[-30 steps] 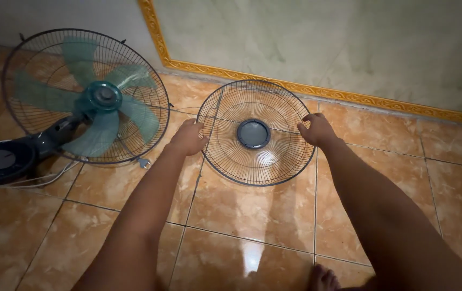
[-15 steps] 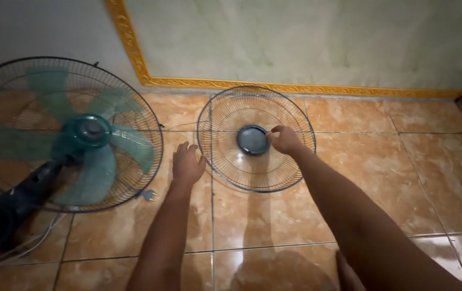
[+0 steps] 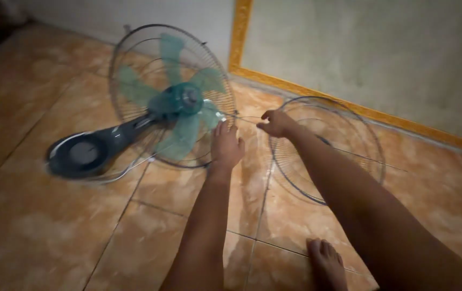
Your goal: The person unplugs a wall-mounted fan, removes it from the wall, and places it on the floor. They then disassemble the fan by removing the front grill, the fan blades, and the central hub nut, leaving the components separated on the floor.
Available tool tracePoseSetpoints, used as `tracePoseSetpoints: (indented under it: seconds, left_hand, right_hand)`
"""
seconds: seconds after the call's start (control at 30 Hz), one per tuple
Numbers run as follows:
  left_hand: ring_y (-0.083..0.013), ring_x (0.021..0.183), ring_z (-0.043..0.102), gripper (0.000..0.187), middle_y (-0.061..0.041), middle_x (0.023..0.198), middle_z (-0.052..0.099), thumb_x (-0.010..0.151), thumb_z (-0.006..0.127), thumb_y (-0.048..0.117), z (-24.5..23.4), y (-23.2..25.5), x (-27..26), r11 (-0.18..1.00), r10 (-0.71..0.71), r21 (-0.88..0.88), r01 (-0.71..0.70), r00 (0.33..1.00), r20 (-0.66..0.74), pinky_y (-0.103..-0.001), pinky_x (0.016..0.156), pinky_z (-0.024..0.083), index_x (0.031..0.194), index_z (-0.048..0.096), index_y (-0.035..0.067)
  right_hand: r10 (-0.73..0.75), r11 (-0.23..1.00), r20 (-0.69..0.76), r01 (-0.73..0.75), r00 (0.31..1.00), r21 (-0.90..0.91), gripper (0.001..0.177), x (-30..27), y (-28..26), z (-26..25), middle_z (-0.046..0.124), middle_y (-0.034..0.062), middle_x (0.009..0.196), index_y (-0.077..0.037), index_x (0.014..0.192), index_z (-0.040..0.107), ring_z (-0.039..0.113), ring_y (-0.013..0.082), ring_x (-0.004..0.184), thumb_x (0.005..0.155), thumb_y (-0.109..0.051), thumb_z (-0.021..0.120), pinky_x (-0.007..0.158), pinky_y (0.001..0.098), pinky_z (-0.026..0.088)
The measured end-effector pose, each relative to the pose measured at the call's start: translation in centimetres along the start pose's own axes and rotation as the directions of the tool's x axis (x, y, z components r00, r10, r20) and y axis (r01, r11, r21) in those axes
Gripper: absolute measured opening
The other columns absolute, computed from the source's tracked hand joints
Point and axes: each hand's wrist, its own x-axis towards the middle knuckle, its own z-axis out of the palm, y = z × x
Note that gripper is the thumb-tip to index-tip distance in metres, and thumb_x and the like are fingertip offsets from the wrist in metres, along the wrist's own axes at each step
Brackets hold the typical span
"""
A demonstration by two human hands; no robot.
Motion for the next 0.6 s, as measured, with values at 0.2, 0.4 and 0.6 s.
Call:
tracePoseSetpoints:
  seconds: [0.2, 0.4, 0.6]
  left_hand:
    - [-0.0424, 0.127, 0.055, 0.039, -0.025, 0.135, 0.059, 0.086, 0.059, 0.003, -7.1, -5.2, -0.4, 0.98, 0.056, -0.182, -0.085, 0.985, -0.162, -0.048, 0.11, 0.044, 0.124, 0.066, 0.002]
    - [-0.0399, 0.117, 0.062, 0.035, -0.02, 0.129, 0.064, 0.089, 0.057, -0.003, -15.1, -8.3, -1.6, 0.982, -0.137, -0.165, 0.097, 0.958, -0.253, -0.045, 0.1, 0.051, 0.123, 0.065, 0.003]
    - [-0.0414, 0.12, 0.061, 0.036, -0.02, 0.131, 0.063, 0.089, 0.058, -0.004, -15.9, -7.4, -2.3, 0.993, -0.114, -0.076, 0.095, 0.95, -0.29, -0.045, 0.102, 0.05, 0.124, 0.064, 0.003]
  right_hand:
    - [-0.123, 0.96, -0.013, 0.123, 0.992, 0.252, 0.055, 2.3, -9.4, 0.9, 0.074, 0.0169, 0.114, -0.005, 0.121, 0.07, 0.071, 0.0307, 0.108, 0.087, -0.047, 0.072, 0.095, 0.0398, 0.054]
    - [-0.245, 0.922, -0.006, 0.235, 0.97, 0.308, 0.047, 3.0, -13.4, 2.2, 0.074, 0.0149, 0.112, -0.006, 0.117, 0.073, 0.071, 0.0286, 0.104, 0.089, -0.043, 0.071, 0.092, 0.0387, 0.054]
    - [-0.299, 0.902, -0.014, 0.287, 0.954, 0.324, 0.043, 5.0, -14.5, 3.2, 0.075, 0.0149, 0.11, -0.007, 0.114, 0.073, 0.071, 0.0299, 0.102, 0.088, -0.042, 0.069, 0.091, 0.0397, 0.054]
